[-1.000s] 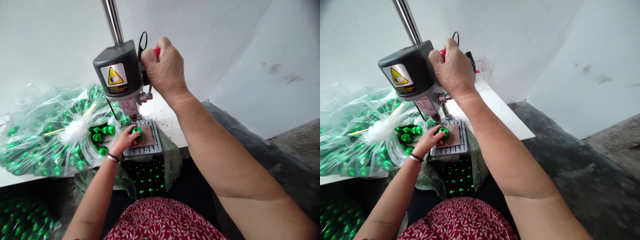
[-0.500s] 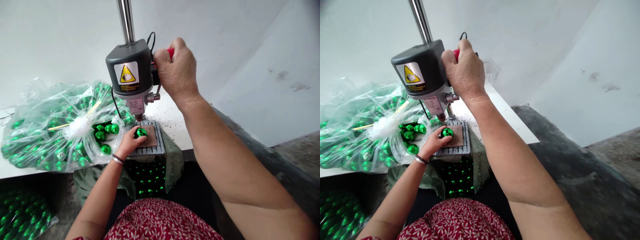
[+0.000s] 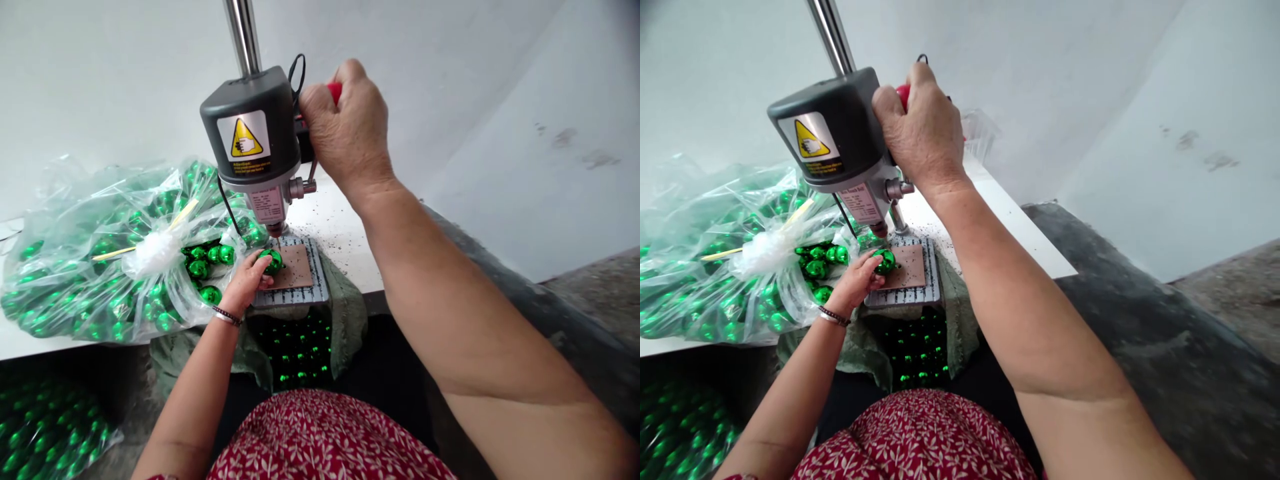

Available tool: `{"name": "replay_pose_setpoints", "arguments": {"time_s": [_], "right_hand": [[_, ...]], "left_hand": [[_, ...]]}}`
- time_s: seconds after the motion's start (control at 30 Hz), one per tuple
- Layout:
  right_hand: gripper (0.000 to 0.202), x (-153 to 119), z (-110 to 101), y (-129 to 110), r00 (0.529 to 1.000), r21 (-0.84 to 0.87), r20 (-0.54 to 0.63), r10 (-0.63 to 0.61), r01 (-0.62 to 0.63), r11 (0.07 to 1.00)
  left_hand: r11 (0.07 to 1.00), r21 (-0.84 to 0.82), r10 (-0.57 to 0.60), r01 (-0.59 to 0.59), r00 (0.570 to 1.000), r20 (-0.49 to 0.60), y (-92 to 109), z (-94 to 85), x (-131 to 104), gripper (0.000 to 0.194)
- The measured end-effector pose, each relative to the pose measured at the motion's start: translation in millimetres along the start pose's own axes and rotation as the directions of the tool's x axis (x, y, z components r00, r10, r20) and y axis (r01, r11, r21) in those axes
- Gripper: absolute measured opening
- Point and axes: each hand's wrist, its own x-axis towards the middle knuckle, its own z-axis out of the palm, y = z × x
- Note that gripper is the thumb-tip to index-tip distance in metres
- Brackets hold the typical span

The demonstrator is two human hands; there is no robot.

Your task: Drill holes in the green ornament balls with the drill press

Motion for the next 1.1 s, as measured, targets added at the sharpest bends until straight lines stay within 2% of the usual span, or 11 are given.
{"name": "replay_pose_setpoints", "arguments": {"time_s": [0.1, 0.23, 0.33, 0.4, 0.5, 0.63, 0.83, 1.1], "right_hand": [[0.037, -0.3, -0.6, 0.7, 1.000, 0.010, 0.003, -0.004, 0.004, 1.000], [0.036, -0.2, -0.7, 0.2, 1.000, 0.032, 0.001, -0.006, 0.006, 0.999], [0.035, -0.4, -0.5, 0.1, 1.000, 0.042, 0.003, -0.010, 0.010, 0.999], [0.035, -1.1, -0.5, 0.4, 1.000, 0.043, 0.004, -0.012, 0.012, 0.999], [0.035, -1.9, -0.7, 1.1, 1.000, 0.041, 0.005, -0.012, 0.011, 0.999], [0.035, -1.5, -1.0, 1.5, 1.000, 0.045, -0.001, -0.012, 0.012, 0.999], [0.035, -12.1, -5.7, 1.5, 1.000, 0.039, -0.005, -0.021, 0.022, 0.999], [0.022, -42.5, -12.8, 22.6, 0.975, 0.069, -0.072, -0.209, 0.214, 0.974]], "left_hand": [[0.997, 0.069, -0.019, 0.016, 0.999, 0.035, 2.5, 3.4, -0.6, 0.047], [0.963, 0.260, 0.053, -0.067, 0.997, 0.059, 8.7, 9.1, -2.3, 0.046], [0.909, 0.401, 0.112, -0.114, 0.993, 0.029, 11.5, 12.5, -1.8, 0.052], [0.883, 0.454, 0.125, -0.117, 0.992, 0.013, 12.3, 13.0, -0.2, 0.056], [0.857, 0.496, 0.140, -0.144, 0.989, 0.044, 12.8, 11.1, 3.3, 0.055], [0.828, 0.512, 0.219, -0.231, 0.972, 0.085, 11.7, 10.4, 7.2, 0.059], [0.865, 0.458, 0.187, -0.204, 0.979, 0.083, 4.6, 16.5, 7.2, 0.064], [0.908, 0.371, 0.172, -0.193, 0.981, 0.091, 4.4, 17.3, 5.7, 0.062]]}}
